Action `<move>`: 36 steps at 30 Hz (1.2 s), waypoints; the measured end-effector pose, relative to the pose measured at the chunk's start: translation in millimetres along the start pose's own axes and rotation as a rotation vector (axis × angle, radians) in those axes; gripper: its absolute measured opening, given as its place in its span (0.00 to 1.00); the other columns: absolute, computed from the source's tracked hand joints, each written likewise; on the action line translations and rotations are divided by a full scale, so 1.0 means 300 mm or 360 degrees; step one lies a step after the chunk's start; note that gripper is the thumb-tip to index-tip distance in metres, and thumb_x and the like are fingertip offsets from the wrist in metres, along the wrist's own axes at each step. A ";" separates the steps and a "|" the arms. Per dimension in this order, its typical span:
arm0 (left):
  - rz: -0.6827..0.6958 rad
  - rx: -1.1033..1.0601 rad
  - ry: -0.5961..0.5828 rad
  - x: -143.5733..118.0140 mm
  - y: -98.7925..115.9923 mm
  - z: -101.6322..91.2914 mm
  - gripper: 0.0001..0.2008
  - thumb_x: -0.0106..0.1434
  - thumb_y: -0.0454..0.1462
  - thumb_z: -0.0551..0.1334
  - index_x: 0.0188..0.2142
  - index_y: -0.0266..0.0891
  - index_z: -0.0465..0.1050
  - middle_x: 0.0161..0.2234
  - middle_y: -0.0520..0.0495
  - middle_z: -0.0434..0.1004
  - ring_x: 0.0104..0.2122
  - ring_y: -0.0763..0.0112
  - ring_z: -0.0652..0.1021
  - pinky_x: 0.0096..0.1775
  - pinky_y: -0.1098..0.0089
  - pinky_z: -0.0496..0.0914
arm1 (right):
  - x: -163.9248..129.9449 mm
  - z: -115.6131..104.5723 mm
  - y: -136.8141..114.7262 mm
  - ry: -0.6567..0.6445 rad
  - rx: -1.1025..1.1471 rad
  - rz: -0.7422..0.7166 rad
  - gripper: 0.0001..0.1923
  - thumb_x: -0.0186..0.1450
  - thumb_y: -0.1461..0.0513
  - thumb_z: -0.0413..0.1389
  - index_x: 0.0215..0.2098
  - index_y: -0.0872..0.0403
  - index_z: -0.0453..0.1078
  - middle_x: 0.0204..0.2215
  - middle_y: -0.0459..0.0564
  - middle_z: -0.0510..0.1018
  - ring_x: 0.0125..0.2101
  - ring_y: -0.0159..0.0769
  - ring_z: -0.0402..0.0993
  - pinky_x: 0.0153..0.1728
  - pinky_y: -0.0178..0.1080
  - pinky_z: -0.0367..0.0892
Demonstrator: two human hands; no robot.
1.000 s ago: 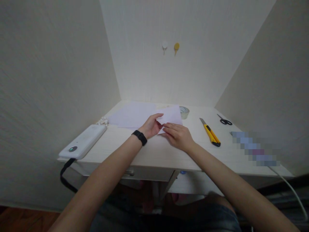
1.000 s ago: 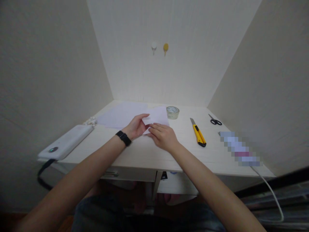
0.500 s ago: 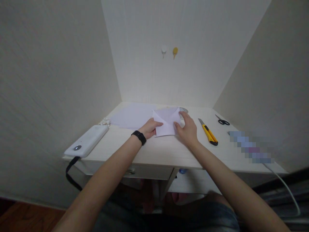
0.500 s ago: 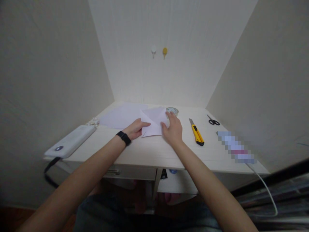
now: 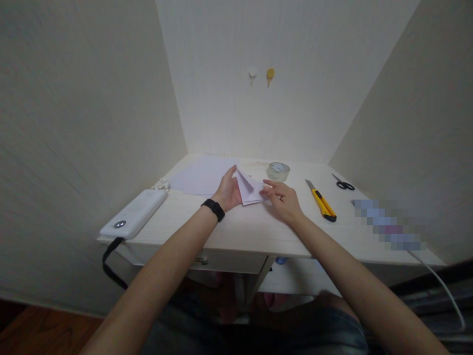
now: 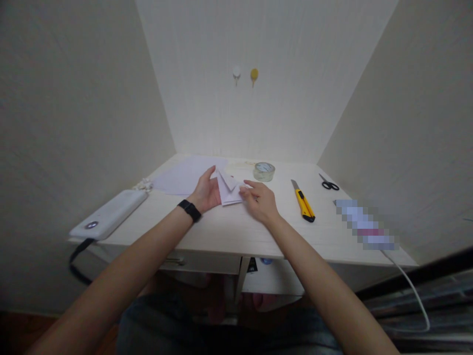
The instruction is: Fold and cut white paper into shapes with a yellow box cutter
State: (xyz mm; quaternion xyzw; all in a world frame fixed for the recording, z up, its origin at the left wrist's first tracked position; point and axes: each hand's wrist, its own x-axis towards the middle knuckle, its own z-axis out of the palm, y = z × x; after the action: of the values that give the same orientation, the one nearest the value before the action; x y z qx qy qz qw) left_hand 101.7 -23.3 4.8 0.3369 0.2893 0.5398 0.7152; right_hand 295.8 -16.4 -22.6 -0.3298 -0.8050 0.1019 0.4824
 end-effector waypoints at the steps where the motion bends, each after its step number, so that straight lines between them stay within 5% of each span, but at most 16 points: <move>1: 0.0001 0.0020 -0.0043 0.000 -0.001 -0.001 0.23 0.61 0.53 0.58 0.39 0.34 0.73 0.39 0.34 0.80 0.45 0.50 0.79 0.48 0.53 0.72 | -0.001 0.005 -0.002 -0.0018 -0.0059 -0.0029 0.16 0.67 0.52 0.53 0.33 0.50 0.80 0.47 0.55 0.81 0.49 0.44 0.76 0.51 0.49 0.68; 4: 0.0073 0.0178 -0.0055 0.008 -0.018 -0.010 0.14 0.56 0.39 0.67 0.40 0.33 0.74 0.41 0.35 0.80 0.44 0.54 0.79 0.49 0.56 0.72 | 0.004 0.014 0.006 0.0010 -0.0156 0.0000 0.11 0.64 0.55 0.57 0.36 0.51 0.79 0.48 0.54 0.80 0.49 0.44 0.75 0.52 0.50 0.67; 7: 0.0240 0.0319 0.0015 0.022 -0.038 -0.026 0.19 0.50 0.26 0.68 0.43 0.31 0.74 0.43 0.36 0.80 0.42 0.59 0.80 0.49 0.59 0.72 | 0.018 -0.003 0.035 0.0027 -0.0082 0.0338 0.16 0.62 0.55 0.58 0.45 0.53 0.76 0.42 0.55 0.82 0.41 0.43 0.78 0.45 0.48 0.71; 10: 0.0342 0.0378 0.0086 0.027 -0.045 -0.034 0.19 0.50 0.25 0.69 0.43 0.31 0.75 0.43 0.35 0.81 0.41 0.59 0.80 0.49 0.58 0.72 | 0.028 -0.038 0.067 -0.0151 0.0295 0.0790 0.20 0.57 0.53 0.61 0.41 0.59 0.76 0.24 0.51 0.80 0.24 0.37 0.75 0.28 0.39 0.70; 13: 0.0365 0.0461 0.0044 0.021 -0.042 -0.033 0.21 0.49 0.28 0.72 0.44 0.32 0.75 0.45 0.35 0.80 0.42 0.59 0.80 0.50 0.58 0.72 | 0.021 -0.071 0.082 -0.0259 0.0762 0.1035 0.20 0.50 0.52 0.67 0.33 0.60 0.76 0.18 0.48 0.75 0.17 0.31 0.69 0.19 0.34 0.65; 19: 0.0214 0.0741 -0.0106 0.007 -0.041 -0.031 0.33 0.40 0.27 0.76 0.49 0.35 0.75 0.51 0.34 0.77 0.47 0.56 0.78 0.50 0.55 0.71 | -0.019 -0.105 0.073 -0.0321 0.0904 0.1184 0.22 0.45 0.55 0.72 0.32 0.61 0.77 0.19 0.50 0.77 0.16 0.29 0.70 0.17 0.31 0.67; 24: 0.0238 0.0771 -0.0041 0.011 -0.047 -0.035 0.32 0.37 0.26 0.75 0.45 0.34 0.76 0.50 0.35 0.77 0.45 0.57 0.78 0.49 0.56 0.72 | -0.039 -0.156 0.100 -0.0335 0.0839 0.1178 0.23 0.46 0.53 0.71 0.34 0.60 0.77 0.19 0.49 0.77 0.16 0.30 0.69 0.19 0.34 0.69; 27: 0.0235 0.0834 0.0030 0.014 -0.050 -0.037 0.27 0.38 0.27 0.76 0.41 0.33 0.78 0.46 0.36 0.79 0.42 0.59 0.79 0.46 0.58 0.73 | -0.045 -0.225 0.124 -0.0288 0.0425 0.1121 0.22 0.52 0.51 0.65 0.37 0.60 0.77 0.21 0.52 0.78 0.19 0.34 0.71 0.22 0.37 0.69; 32: 0.0159 0.0978 0.0083 0.010 -0.049 -0.031 0.20 0.39 0.27 0.75 0.33 0.32 0.77 0.38 0.39 0.81 0.34 0.63 0.79 0.38 0.62 0.74 | -0.057 -0.335 0.147 -0.0147 -0.1137 0.0944 0.23 0.65 0.49 0.51 0.44 0.57 0.76 0.36 0.61 0.81 0.39 0.51 0.78 0.38 0.47 0.70; 36: 0.0104 0.1037 0.0152 0.001 -0.047 -0.022 0.16 0.40 0.28 0.75 0.31 0.32 0.75 0.34 0.40 0.80 0.29 0.65 0.78 0.33 0.63 0.72 | -0.074 -0.345 0.159 -0.0349 -0.1547 0.1071 0.33 0.64 0.43 0.49 0.49 0.64 0.71 0.43 0.71 0.77 0.45 0.59 0.75 0.40 0.51 0.69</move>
State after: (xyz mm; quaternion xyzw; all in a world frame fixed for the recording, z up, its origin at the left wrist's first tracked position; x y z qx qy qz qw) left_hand 104.7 -24.6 -10.3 0.5313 0.4690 0.4569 0.5377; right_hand 411.0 -9.9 -8.3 -0.7369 -0.6559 -0.0973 0.1316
